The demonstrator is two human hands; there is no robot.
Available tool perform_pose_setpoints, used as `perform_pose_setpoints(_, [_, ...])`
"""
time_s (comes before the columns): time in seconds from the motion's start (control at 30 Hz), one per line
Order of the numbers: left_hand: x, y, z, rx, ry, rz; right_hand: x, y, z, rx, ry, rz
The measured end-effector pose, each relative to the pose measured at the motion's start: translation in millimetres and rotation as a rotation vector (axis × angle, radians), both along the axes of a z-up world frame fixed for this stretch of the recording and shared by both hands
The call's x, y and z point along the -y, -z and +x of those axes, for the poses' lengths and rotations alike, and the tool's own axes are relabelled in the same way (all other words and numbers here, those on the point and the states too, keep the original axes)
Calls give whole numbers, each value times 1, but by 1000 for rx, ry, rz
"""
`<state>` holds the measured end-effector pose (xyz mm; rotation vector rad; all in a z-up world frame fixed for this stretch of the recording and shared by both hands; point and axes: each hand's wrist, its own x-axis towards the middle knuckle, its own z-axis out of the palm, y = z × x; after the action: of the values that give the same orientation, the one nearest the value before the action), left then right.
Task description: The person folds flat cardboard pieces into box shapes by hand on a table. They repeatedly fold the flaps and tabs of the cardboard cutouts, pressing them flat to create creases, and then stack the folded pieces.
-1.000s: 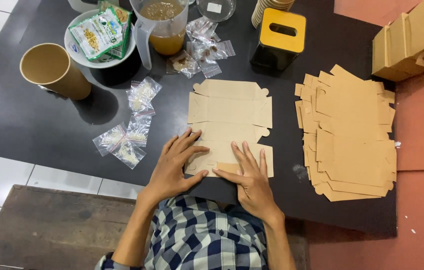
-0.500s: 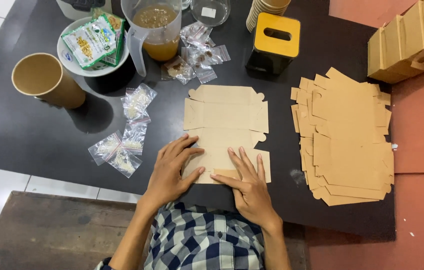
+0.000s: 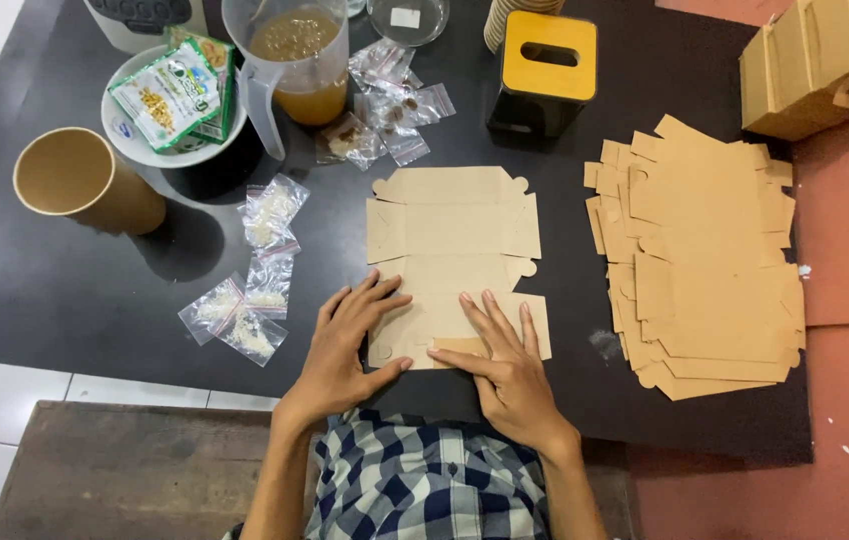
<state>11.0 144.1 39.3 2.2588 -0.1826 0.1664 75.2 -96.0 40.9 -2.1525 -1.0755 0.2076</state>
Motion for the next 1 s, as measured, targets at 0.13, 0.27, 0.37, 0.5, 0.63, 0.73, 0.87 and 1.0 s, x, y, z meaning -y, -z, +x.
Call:
perform_pose_setpoints(0.13, [9,1,3,0,-80,4,1,-2,0,-8,16,7])
perform_pose_setpoints(0.27, [14,2,6,30,-208,42,2,1,2,9,9,27])
perform_pose_setpoints(0.37, [11,0,3,50,-175,62,2,2,2,12,2,16])
perform_pose_setpoints(0.5, [3,3,0,36,-24,71,1,1,3,37,6,5])
perform_pose_setpoints(0.63, [1,1,-1,19,18,32,2,0,3,9,3,23])
perform_pose_setpoints(0.73, [-2,3,-1,3,50,14,2,1,2,13,1,25])
perform_pose_setpoints(0.87, [1,0,0,-2,28,7,3,1,3,12,0,23])
perform_pose_setpoints(1.0, [7,-5,2,1,-58,23,2,1,3,10,0,20])
